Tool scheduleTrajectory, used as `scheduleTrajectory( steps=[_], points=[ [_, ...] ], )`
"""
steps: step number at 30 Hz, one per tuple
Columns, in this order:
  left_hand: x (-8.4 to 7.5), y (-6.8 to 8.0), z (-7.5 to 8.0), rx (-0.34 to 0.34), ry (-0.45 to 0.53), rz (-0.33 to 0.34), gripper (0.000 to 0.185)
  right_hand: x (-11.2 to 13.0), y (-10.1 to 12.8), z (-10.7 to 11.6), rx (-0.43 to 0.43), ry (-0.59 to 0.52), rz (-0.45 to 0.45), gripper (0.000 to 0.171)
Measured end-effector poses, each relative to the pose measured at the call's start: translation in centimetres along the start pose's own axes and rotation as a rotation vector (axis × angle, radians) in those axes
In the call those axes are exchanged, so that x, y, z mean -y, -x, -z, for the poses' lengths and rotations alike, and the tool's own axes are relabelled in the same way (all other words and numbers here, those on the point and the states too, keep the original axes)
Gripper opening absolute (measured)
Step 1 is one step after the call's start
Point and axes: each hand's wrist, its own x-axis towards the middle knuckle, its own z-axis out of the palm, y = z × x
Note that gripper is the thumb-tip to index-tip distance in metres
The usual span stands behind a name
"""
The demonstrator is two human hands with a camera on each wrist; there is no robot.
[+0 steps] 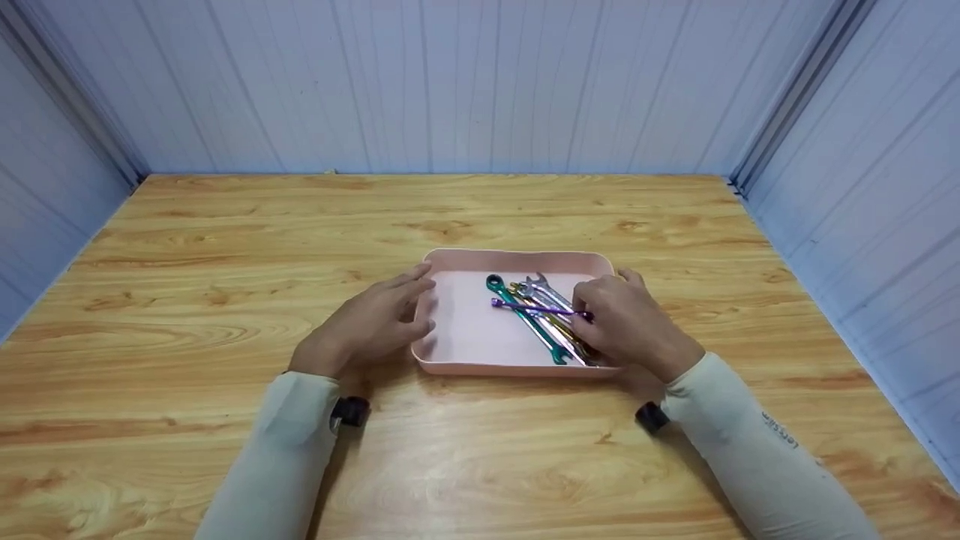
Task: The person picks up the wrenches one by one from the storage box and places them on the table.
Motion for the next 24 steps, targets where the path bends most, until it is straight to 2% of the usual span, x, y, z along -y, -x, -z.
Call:
scheduleTrajectory(
  steps=[5, 11, 17, 24],
  points=[
    [0.16, -0.06, -0.12, 0.001, -0.007, 0.0, 0.065, 0.04, 0.07, 0.09, -0.052, -0.007, 0.027, 0.008],
    [0.4, -0.22, -0.12, -0.018, -0.011, -0.054, 0.063, 0.09, 0.04, 0.32, -0.065, -0.015, 0.031, 0.008],
    [0.83, -0.09, -0.11, -0.033, 0.019, -0.098, 0.062, -0.23, -0.07, 0.21, -0.098, -0.031, 0.09, 0.004],
    [0.92, -0.03, -0.24, -0.031, 0.027, -0.086, 0.062, -0.36, -0.07, 0.0, -0.08, -0.043, 0.075, 0.014]
  ],
)
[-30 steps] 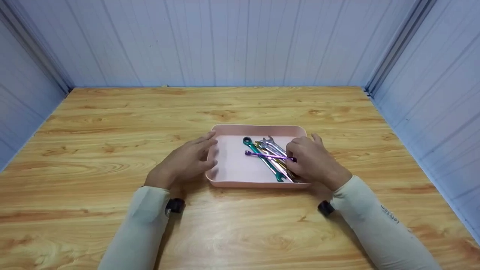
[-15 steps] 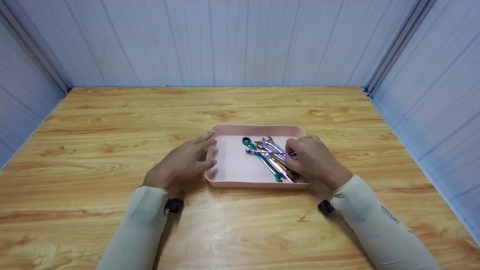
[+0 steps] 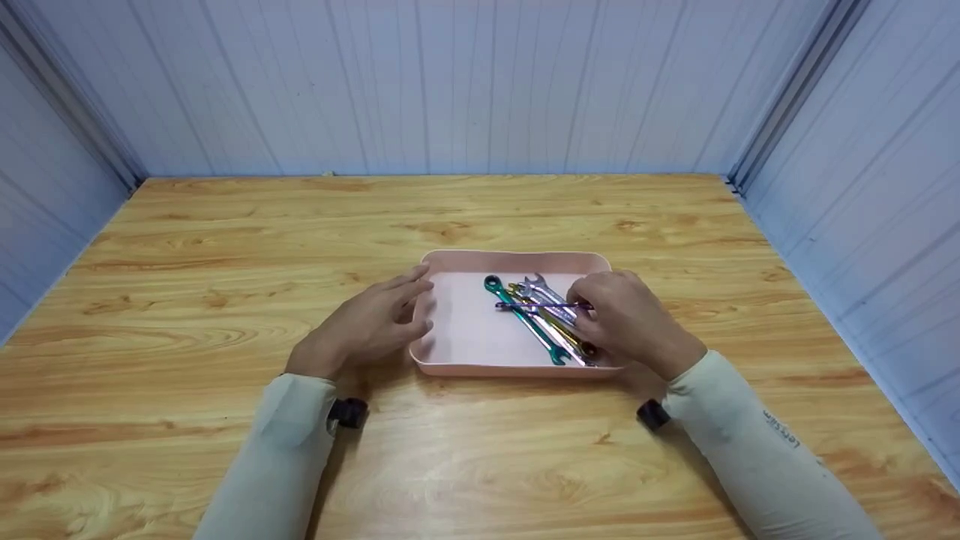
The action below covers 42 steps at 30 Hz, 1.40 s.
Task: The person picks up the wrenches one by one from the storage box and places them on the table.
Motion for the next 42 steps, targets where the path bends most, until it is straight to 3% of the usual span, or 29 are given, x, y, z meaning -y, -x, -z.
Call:
scheduleTrajectory(
  steps=[8, 18, 25, 36, 42],
  points=[
    [-0.2, -0.1, 0.0, 0.003, -0.01, 0.001, 0.061, -0.3, 0.1, -0.2, 0.005, 0.027, 0.025, 0.015],
    [-0.1, 0.0, 0.0, -0.007, -0.004, -0.011, 0.06, -0.2, 0.1, -0.3, 0.06, -0.079, -0.036, 0.016],
    [0.0, 0.0, 0.1, -0.002, 0.0, -0.008, 0.06, 0.4, -0.1, 0.2, 0.16, -0.247, -0.2, 0.016],
    [0.1, 0.0, 0.1, 0.003, -0.017, -0.001, 0.06, 2.2, -0.8, 1.2, 0.308, -0.365, -0.513, 0.024],
    [0.0, 0.1, 0.2, 0.008, -0.014, 0.027, 0.06, 2.0, -0.9, 1.6, 0.351, -0.396, -0.521, 0.029]
  ],
)
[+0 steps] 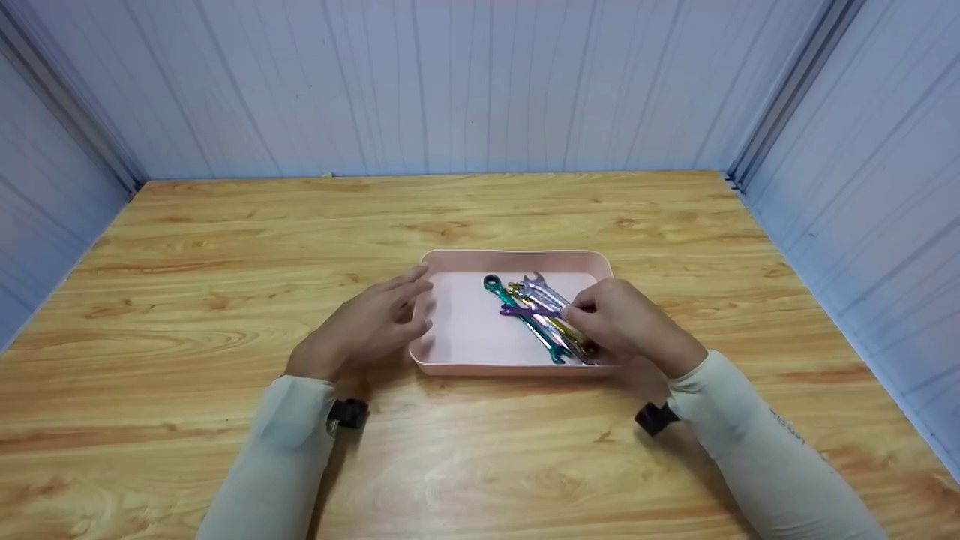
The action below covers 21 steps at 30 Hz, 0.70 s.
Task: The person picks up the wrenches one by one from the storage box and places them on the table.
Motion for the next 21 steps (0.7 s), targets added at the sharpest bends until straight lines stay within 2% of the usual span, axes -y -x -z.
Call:
scheduleTrajectory(
  steps=[3, 7, 15, 21],
  points=[
    [-0.03, 0.04, 0.0, 0.001, 0.003, 0.012, 0.06, -0.24, 0.05, 0.35, 0.018, -0.026, 0.022, 0.028],
    [0.04, 0.07, -0.04, -0.007, 0.004, -0.008, 0.059, -0.44, 0.11, 0.57, 0.033, -0.057, 0.044, 0.027],
    [0.1, 0.0, -0.02, -0.006, -0.013, -0.029, 0.059, -0.28, 0.42, 0.59, 0.126, -0.107, 0.065, 0.02],
    [-0.06, -0.06, 0.0, -0.003, -0.01, -0.017, 0.059, 0.02, 0.7, 0.45, 0.182, -0.08, 0.068, 0.014]
  ],
)
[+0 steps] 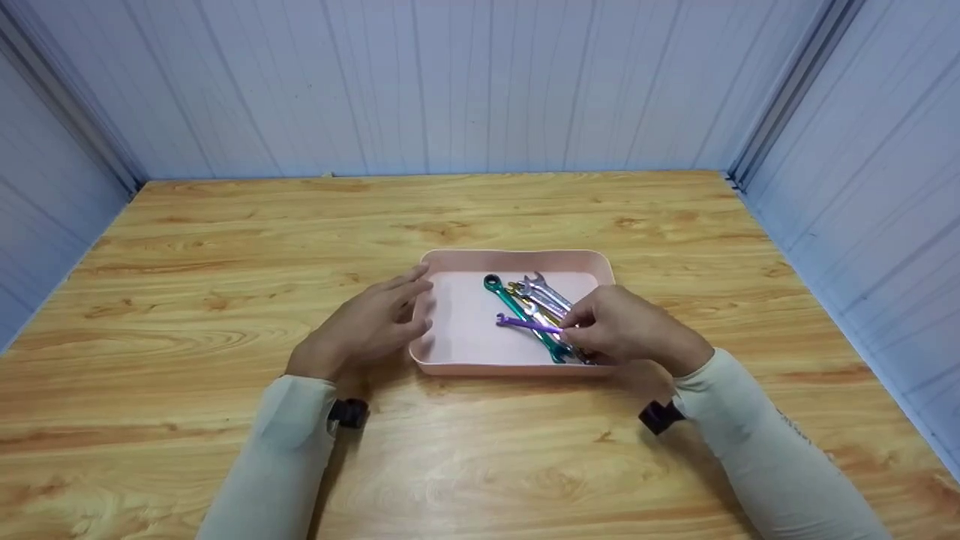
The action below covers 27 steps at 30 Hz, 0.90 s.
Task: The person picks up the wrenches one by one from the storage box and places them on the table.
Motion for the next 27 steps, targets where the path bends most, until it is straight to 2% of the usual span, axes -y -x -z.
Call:
scheduleTrajectory(
  steps=[4, 7, 15, 21, 23, 27],
  points=[
    [0.0, -0.1, -0.1, 0.0, 0.007, 0.005, 0.059, 0.0, 0.0, -0.3, -0.019, 0.084, 0.066, 0.013],
    [0.0, -0.1, -0.1, 0.001, 0.006, 0.002, 0.059, -0.1, -0.1, -0.6, -0.026, 0.107, 0.091, 0.013],
    [0.0, -0.1, -0.1, 0.002, 0.015, 0.01, 0.059, -0.3, -0.4, -1.0, -0.002, 0.025, 0.113, 0.014],
    [0.2, -0.1, -0.2, -0.013, 0.027, -0.007, 0.058, -0.1, -0.4, -1.2, -0.01, -0.016, 0.075, 0.015],
    [0.2, 0.0, -0.2, -0.007, 0.022, 0.003, 0.059, 0.0, -0.4, -1.3, -0.019, 0.0, 0.078, 0.018],
    [0.1, 0.0, -0.2, 0.0, 0.013, 0.011, 0.06, 0.2, -0.4, -1.5, -0.068, 0.091, 0.11, 0.012]
  ],
)
